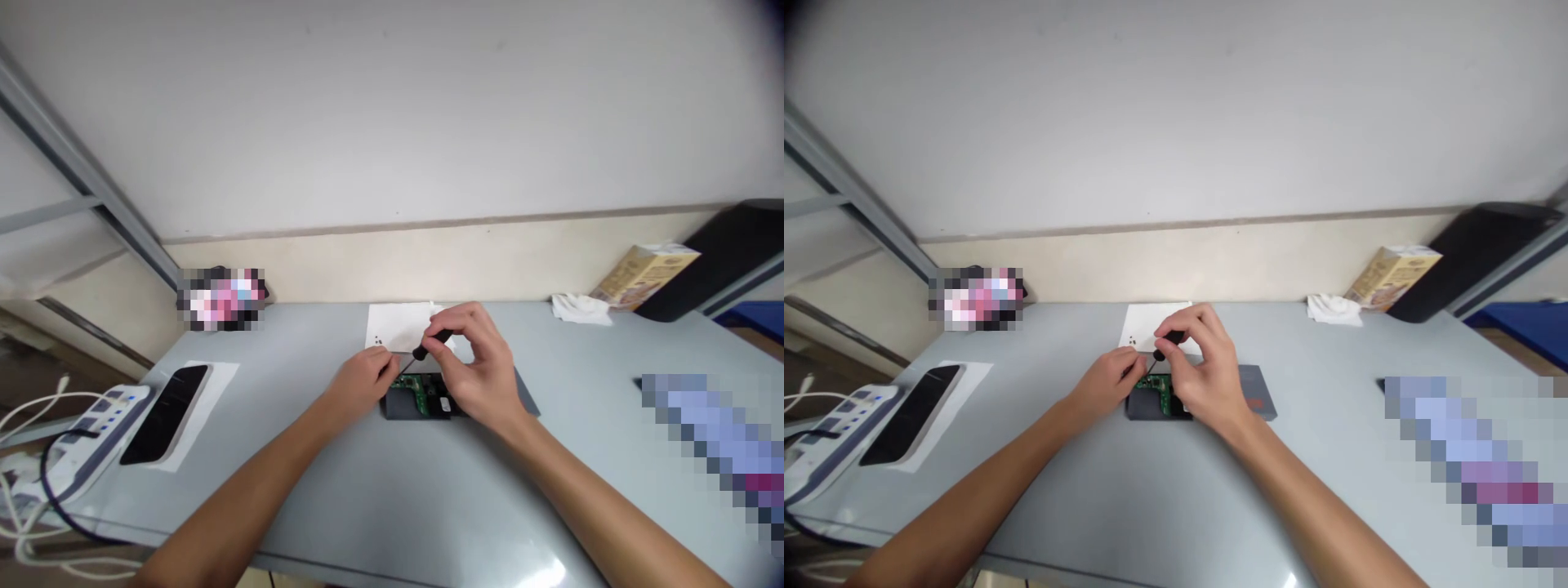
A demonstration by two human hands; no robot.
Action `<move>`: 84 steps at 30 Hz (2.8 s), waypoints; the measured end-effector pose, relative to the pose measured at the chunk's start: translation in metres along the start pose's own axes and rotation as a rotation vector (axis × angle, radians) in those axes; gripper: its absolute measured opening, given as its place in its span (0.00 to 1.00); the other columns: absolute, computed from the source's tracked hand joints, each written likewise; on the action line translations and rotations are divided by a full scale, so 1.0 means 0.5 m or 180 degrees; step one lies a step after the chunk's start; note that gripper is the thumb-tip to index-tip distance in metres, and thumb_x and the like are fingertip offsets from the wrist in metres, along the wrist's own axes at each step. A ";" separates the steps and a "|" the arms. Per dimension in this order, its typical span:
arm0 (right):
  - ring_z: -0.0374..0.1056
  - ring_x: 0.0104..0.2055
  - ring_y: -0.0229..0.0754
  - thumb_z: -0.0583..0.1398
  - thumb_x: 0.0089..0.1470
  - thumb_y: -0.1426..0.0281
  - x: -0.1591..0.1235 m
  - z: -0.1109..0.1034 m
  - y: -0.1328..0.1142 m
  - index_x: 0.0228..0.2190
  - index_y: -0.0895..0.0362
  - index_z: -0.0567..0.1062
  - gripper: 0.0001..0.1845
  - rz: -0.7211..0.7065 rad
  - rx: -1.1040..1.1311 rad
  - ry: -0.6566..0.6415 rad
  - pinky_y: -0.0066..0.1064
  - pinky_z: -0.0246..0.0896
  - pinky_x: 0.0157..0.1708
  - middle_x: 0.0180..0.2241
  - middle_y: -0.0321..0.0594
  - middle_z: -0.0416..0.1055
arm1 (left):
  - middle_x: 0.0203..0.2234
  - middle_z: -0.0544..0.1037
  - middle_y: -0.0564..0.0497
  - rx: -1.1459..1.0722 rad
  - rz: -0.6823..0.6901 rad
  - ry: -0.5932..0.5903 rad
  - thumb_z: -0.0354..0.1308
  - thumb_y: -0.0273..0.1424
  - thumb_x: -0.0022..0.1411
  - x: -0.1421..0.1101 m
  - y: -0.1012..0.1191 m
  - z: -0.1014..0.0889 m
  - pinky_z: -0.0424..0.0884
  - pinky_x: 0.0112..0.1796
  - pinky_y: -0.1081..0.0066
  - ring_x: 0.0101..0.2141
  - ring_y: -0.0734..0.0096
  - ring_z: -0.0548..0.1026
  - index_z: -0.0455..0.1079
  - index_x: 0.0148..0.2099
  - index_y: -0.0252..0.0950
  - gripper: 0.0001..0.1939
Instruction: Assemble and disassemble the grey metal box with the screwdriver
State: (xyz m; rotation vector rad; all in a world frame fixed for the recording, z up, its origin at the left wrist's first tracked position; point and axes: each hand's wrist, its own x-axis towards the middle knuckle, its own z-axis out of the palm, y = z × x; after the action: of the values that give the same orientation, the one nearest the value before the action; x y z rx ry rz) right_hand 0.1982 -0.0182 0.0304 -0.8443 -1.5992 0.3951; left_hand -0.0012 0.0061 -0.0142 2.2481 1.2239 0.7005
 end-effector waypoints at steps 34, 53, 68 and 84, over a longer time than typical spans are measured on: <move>0.75 0.45 0.46 0.64 0.62 0.65 -0.002 0.004 0.033 0.42 0.48 0.80 0.07 0.0686 0.0709 0.0049 0.46 0.71 0.49 0.42 0.39 0.77 | 0.28 0.72 0.52 -0.0076 -0.0062 0.0152 0.46 0.35 0.76 -0.004 0.009 0.000 0.65 0.36 0.68 0.32 0.69 0.71 0.65 0.30 0.37 0.20; 0.74 0.53 0.48 0.65 0.62 0.64 0.002 0.000 0.045 0.47 0.46 0.79 0.11 0.0697 0.0933 -0.0178 0.45 0.72 0.50 0.53 0.41 0.76 | 0.29 0.73 0.51 0.0163 0.0013 0.0220 0.46 0.34 0.76 -0.004 0.002 0.004 0.66 0.38 0.66 0.33 0.67 0.71 0.68 0.31 0.38 0.19; 0.72 0.46 0.45 0.64 0.62 0.67 0.005 -0.001 0.036 0.38 0.49 0.79 0.02 0.0552 0.0719 -0.0043 0.43 0.70 0.49 0.43 0.39 0.74 | 0.27 0.72 0.53 0.0130 -0.0074 0.0269 0.49 0.33 0.75 -0.006 0.003 0.005 0.64 0.35 0.69 0.30 0.70 0.70 0.66 0.29 0.37 0.19; 0.73 0.53 0.47 0.59 0.66 0.67 0.006 -0.005 0.042 0.48 0.47 0.76 0.10 0.0718 0.1090 -0.0425 0.46 0.66 0.53 0.53 0.41 0.75 | 0.27 0.71 0.53 0.0268 -0.0010 0.0260 0.48 0.33 0.76 -0.005 -0.001 0.006 0.63 0.35 0.68 0.30 0.69 0.69 0.65 0.29 0.37 0.19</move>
State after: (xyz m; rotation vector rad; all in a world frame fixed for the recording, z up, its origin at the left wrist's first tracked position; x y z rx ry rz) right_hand 0.2066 -0.0024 0.0191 -0.7460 -1.5033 0.8754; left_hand -0.0011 0.0037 -0.0173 2.3055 1.3183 0.7597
